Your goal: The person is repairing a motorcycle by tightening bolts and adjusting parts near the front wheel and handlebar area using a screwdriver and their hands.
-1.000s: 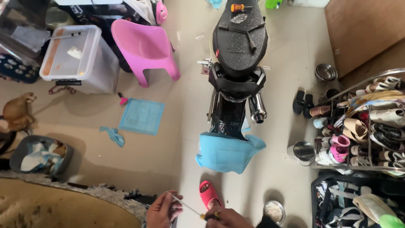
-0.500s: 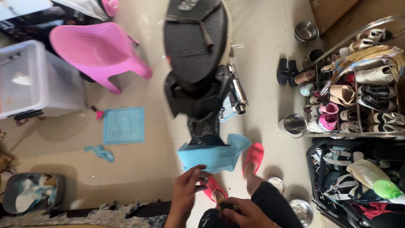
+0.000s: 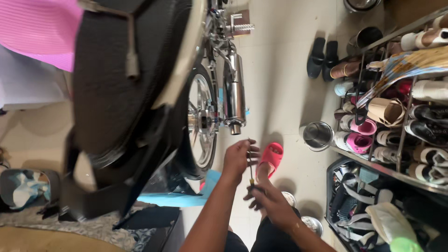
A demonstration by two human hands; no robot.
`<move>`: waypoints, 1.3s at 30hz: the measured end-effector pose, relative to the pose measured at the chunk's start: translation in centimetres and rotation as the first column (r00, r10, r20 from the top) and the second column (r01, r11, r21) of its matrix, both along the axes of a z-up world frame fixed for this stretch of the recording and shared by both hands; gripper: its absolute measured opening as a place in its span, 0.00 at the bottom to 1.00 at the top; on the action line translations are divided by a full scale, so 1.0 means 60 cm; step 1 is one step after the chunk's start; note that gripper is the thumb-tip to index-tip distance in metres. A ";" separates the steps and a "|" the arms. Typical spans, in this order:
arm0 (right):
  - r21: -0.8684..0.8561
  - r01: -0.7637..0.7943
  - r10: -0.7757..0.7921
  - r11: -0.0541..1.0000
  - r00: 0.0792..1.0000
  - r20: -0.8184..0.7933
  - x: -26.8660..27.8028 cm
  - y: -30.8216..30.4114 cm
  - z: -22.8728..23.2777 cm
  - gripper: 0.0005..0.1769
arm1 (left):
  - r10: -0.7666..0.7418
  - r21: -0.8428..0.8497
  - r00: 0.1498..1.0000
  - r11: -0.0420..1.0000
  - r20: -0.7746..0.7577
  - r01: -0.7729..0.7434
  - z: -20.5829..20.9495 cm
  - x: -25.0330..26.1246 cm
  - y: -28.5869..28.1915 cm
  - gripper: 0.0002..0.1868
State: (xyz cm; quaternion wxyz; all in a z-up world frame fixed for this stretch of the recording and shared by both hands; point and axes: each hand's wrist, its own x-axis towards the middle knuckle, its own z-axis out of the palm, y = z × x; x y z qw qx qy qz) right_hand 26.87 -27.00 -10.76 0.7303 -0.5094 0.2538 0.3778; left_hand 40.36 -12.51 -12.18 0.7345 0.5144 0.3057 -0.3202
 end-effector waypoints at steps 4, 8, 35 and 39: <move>-0.071 -0.096 0.097 0.993 0.995 0.010 0.071 -0.013 -0.064 0.21 | 0.099 0.053 0.991 0.994 -0.095 -0.095 -0.102 0.038 -0.024 0.18; -0.116 -0.177 0.175 0.977 0.984 -0.021 0.116 -0.011 -0.080 0.21 | 0.166 0.072 0.971 0.985 -0.173 -0.155 -0.159 0.062 -0.018 0.17; -0.180 -0.374 0.375 0.910 0.927 -0.029 0.208 -0.023 -0.081 0.22 | 0.291 0.204 0.900 0.951 -0.324 -0.233 -0.234 0.096 -0.046 0.14; -0.199 -0.386 0.395 0.901 0.919 0.007 0.214 -0.024 -0.075 0.22 | 0.309 0.196 0.881 0.947 -0.358 -0.253 -0.237 0.097 -0.043 0.14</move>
